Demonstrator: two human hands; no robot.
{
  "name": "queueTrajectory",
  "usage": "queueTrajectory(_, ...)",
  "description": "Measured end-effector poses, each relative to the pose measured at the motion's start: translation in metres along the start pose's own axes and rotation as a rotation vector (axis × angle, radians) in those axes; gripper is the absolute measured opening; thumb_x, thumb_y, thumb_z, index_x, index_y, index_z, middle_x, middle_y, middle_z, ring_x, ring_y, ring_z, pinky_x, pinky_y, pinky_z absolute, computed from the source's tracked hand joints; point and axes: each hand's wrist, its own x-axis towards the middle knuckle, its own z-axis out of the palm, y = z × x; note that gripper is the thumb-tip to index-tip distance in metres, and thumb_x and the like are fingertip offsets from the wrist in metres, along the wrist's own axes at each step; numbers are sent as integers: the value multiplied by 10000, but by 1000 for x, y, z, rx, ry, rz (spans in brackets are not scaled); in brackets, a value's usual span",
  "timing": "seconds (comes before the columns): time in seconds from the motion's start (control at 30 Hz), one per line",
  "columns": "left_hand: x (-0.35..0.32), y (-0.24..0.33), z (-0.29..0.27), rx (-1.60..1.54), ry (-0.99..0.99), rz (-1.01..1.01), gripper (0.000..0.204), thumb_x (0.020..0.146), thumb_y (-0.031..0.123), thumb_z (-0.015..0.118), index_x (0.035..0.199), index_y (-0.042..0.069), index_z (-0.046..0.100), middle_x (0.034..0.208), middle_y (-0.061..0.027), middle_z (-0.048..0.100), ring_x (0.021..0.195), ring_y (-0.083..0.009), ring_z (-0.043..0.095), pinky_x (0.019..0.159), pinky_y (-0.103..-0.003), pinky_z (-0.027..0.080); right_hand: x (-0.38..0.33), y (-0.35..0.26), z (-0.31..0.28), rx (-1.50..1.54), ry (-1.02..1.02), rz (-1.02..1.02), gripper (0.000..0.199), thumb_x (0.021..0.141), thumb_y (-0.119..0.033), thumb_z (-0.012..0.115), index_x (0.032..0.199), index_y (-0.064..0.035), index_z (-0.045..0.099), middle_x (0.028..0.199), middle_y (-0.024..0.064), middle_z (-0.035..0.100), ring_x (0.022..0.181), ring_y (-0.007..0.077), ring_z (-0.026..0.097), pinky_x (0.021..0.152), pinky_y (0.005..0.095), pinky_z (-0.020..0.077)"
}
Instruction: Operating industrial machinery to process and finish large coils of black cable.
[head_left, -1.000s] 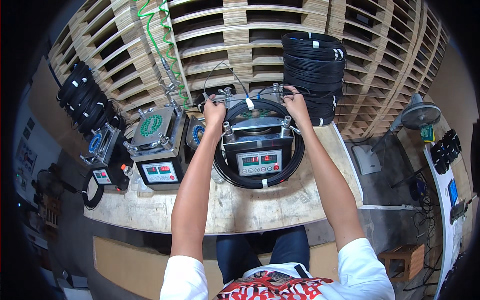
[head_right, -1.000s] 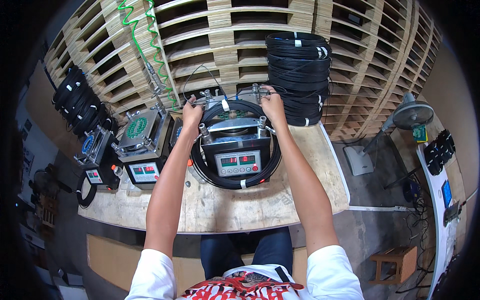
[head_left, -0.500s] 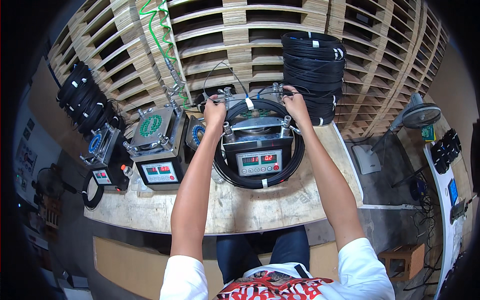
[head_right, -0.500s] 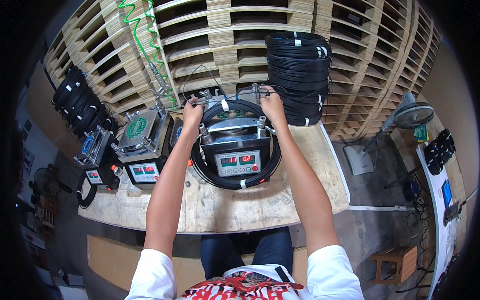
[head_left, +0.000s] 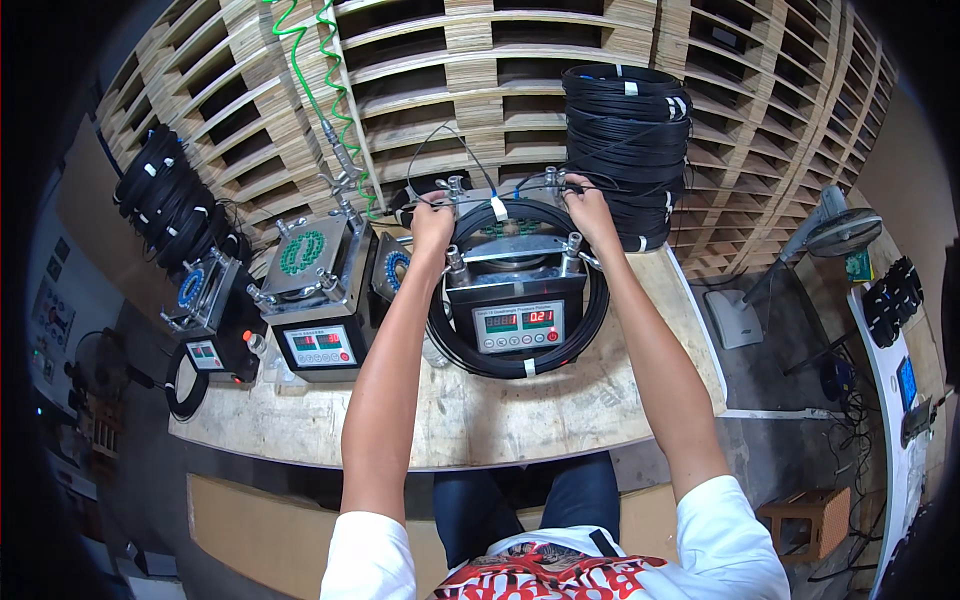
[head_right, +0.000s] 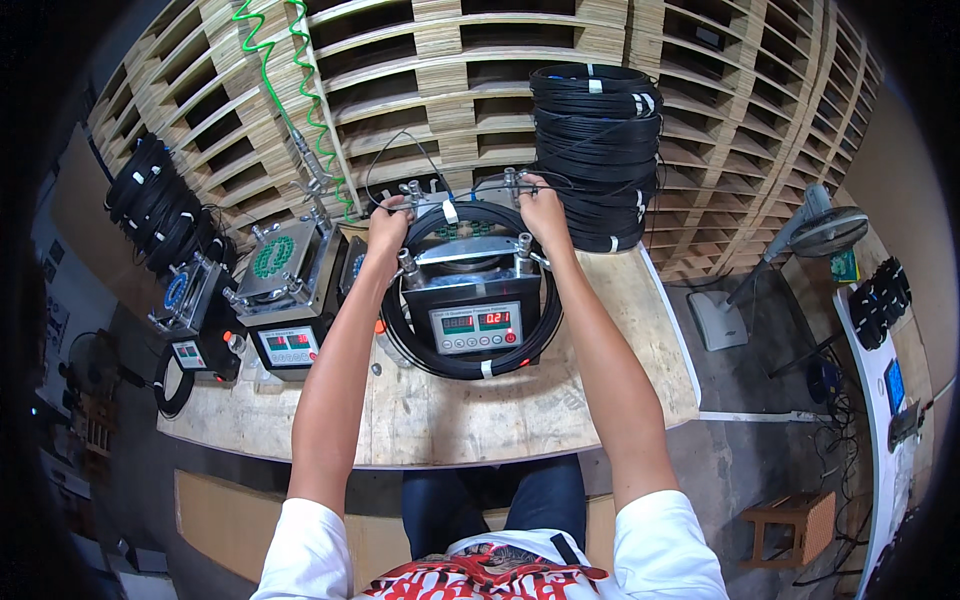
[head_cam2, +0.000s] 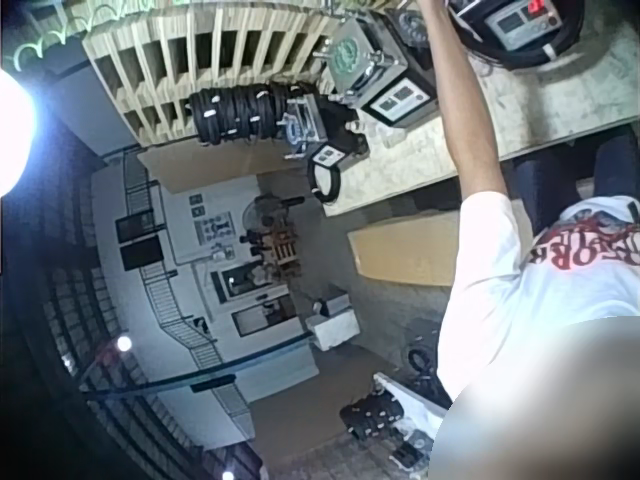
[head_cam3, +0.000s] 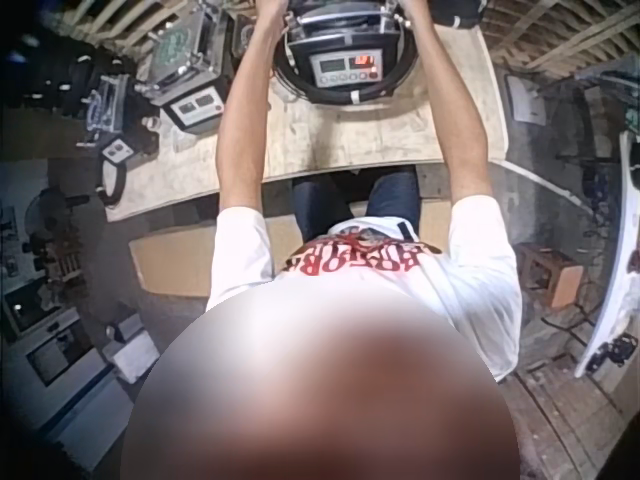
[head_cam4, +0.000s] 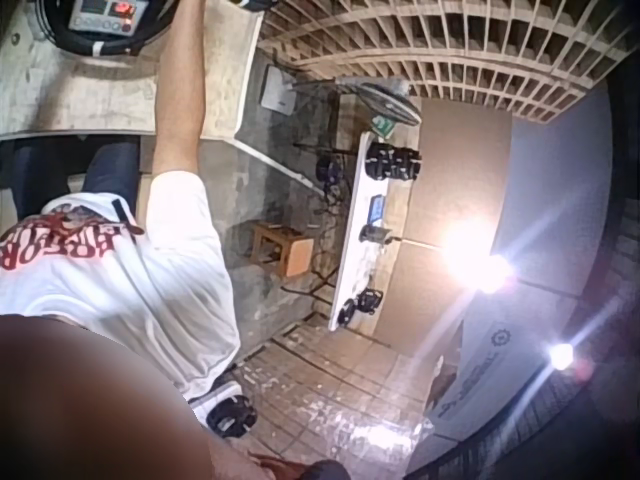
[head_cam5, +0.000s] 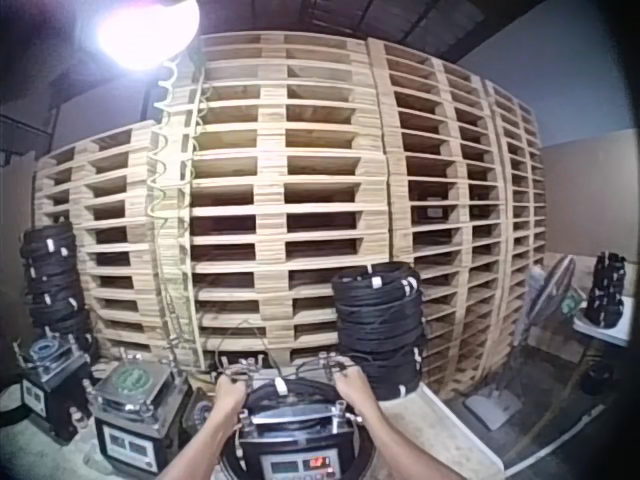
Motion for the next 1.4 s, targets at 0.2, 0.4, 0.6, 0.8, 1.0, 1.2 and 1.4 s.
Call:
queueTrajectory(0.2, 4, -2, 1, -31, -25, -28, 469, 907, 16, 504, 1376, -2, 503, 1090, -150, 689, 933, -163, 649, 818, -292, 500, 4, 7, 0, -14, 71, -64, 503, 947, -47, 485, 1448, -86, 488, 826, 99, 679, 722, 149, 625, 713, 295, 499)
queueTrajectory(0.4, -18, 19, 0, -219, 30, -128, 537, 896, 35, 485, 1431, -1, 454, 1081, -166, 691, 881, -214, 666, 834, -357, 514, -8, -6, -3, 215, -16, 12, 607, 916, 34, 413, 1507, -105, 407, 947, 145, 671, 770, 159, 655, 737, 284, 530)
queueTrajectory(0.6, -6, 7, -6, -142, -75, -73, 514, 937, 38, 482, 1449, 11, 436, 1090, -147, 690, 904, -187, 656, 818, -316, 509, -4, -2, -2, 131, 25, 17, 578, 896, 6, 418, 1461, -106, 467, 943, 190, 707, 803, 250, 715, 757, 377, 544)
queueTrajectory(0.8, -12, 12, 8, -169, -36, -62, 396, 951, 127, 552, 1325, -3, 531, 1059, -137, 699, 924, -206, 656, 861, -338, 497, 5, 14, -7, 39, 30, -11, 585, 906, 30, 387, 1470, -102, 459, 892, 74, 595, 743, 133, 570, 747, 304, 527)
queueTrajectory(1.0, 7, -7, -2, -45, 39, -44, 439, 994, 124, 539, 1408, 3, 457, 1078, -121, 673, 927, -149, 622, 832, -303, 490, -9, -13, -4, 261, -38, 41, 635, 908, 54, 368, 1518, -120, 391, 1059, 151, 608, 813, 187, 681, 773, 300, 546)
queueTrajectory(1.2, -9, 7, 4, -41, 12, -35, 540, 903, 73, 571, 1429, 8, 467, 1181, -193, 677, 1060, -258, 653, 949, -350, 468, -13, -13, -12, 329, -9, 75, 647, 903, 55, 366, 1526, -117, 375, 1093, 161, 602, 822, 199, 689, 773, 302, 547)
queueTrajectory(1.4, -6, 6, 2, -101, -26, -25, 550, 876, 28, 550, 1421, 14, 474, 1088, -163, 704, 1020, -226, 664, 914, -343, 480, -14, -17, -11, 233, -24, 84, 622, 899, 34, 372, 1504, -104, 417, 954, 100, 616, 770, 151, 622, 783, 291, 528)
